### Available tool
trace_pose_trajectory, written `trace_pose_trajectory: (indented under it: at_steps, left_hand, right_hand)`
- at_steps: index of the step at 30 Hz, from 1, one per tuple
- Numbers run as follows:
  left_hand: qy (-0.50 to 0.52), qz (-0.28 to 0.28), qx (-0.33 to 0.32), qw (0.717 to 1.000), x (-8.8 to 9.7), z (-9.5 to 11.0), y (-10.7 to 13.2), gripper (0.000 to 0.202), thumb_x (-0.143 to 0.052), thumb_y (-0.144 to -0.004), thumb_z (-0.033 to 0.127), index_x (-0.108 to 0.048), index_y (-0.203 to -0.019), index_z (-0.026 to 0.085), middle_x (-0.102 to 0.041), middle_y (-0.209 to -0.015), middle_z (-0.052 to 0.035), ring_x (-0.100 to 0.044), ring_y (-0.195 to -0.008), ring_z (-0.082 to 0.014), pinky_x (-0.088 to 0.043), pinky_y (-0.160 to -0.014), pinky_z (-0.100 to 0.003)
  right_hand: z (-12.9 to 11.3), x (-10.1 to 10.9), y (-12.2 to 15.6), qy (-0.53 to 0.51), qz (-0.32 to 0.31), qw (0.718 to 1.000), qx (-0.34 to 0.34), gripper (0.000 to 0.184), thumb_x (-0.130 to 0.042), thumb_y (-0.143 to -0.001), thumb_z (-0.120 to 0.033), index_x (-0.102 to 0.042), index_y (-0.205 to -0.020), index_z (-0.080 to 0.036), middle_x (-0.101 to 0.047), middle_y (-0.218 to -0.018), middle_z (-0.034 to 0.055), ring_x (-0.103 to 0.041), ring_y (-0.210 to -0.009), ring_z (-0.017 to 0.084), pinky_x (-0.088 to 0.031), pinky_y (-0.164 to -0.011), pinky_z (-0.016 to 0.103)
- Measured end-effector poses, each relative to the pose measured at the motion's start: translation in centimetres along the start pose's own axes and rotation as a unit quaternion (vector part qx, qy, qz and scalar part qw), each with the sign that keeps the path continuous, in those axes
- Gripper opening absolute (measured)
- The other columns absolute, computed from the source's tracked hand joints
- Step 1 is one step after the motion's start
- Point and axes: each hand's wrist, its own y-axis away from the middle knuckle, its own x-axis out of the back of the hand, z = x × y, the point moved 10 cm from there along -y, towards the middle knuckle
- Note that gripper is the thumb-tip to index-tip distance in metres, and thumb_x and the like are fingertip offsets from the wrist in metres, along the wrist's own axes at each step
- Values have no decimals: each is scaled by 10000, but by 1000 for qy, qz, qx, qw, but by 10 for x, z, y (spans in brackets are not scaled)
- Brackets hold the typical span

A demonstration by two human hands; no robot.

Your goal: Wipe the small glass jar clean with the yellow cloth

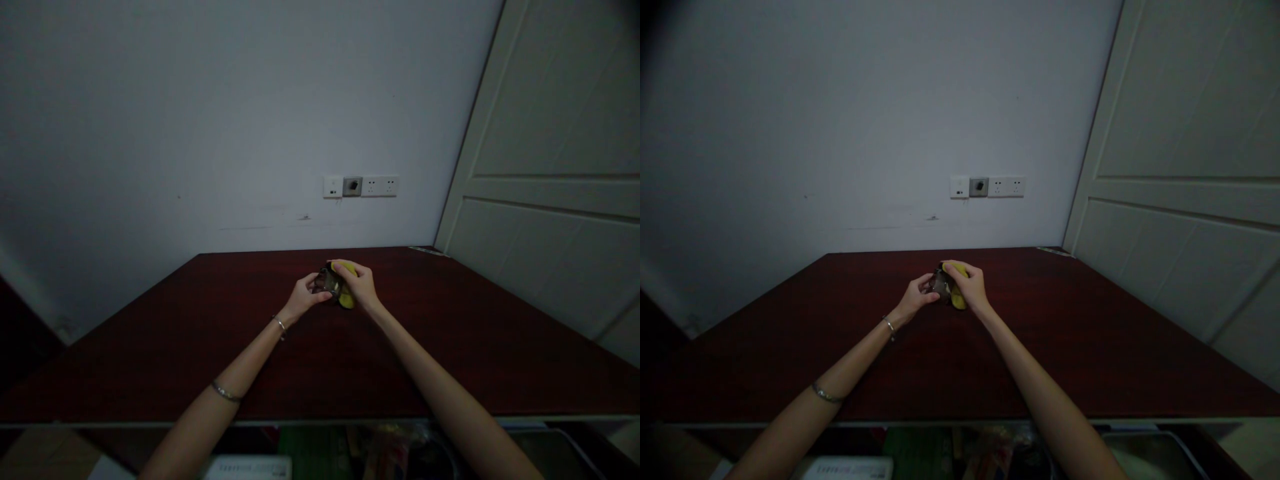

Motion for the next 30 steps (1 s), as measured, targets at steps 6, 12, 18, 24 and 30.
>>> trace_pose_trajectory:
  at_steps: [6, 12, 18, 24, 30]
  left_hand:
    - [102, 7, 52, 993, 1, -10, 0, 529, -740, -579, 453, -595, -955, 112, -631, -845, -66, -592, -696, -167, -523, -655, -344]
    - [137, 24, 81, 987, 7, -19, -2, 423, -670, -674, 462, -610, -888, 102, -619, -815, -64, -571, -683, -136, -520, -606, -273]
    - [123, 32, 123, 984, 6, -28, 0, 453, -666, -667, 498, -613, -890, 108, -621, -816, -60, -564, -657, -117, -490, -567, -217]
    - [88, 17, 98, 991, 3, -20, -2, 522, -662, -641, 549, -581, -905, 106, -611, -778, -48, -562, -594, -107, -505, -542, -237]
    - [-6, -93, 78, 993, -2, -17, -3, 857, -665, -624, 572, -320, -1297, 171, -647, -812, -73, -630, -539, -168, -523, -530, -308]
  right_hand:
    - [-24, -10, 5, 11, -45, 996, 75, 321, -620, -750, -410, -684, -979, -195, -621, -1168, 82, -552, -1118, 247, -396, -994, 392]
    - [-42, -30, 21, 118, -152, 963, 187, 798, -786, -562, -379, -452, -1274, -242, -462, -1333, 89, -435, -1225, 252, -323, -1053, 408]
    - [-37, -33, 24, 162, -145, 955, 202, 819, -757, -612, -337, -359, -1321, -239, -414, -1339, 105, -385, -1252, 256, -296, -1066, 426]
    - [-35, -29, 22, 130, -120, 969, 170, 760, -760, -598, -288, -411, -1270, -230, -446, -1296, 92, -428, -1210, 240, -319, -1051, 392]
    - [-11, -17, 11, 16, -60, 997, 55, 757, -783, -541, -306, -438, -1203, -186, -536, -1184, 98, -535, -1079, 228, -399, -977, 366]
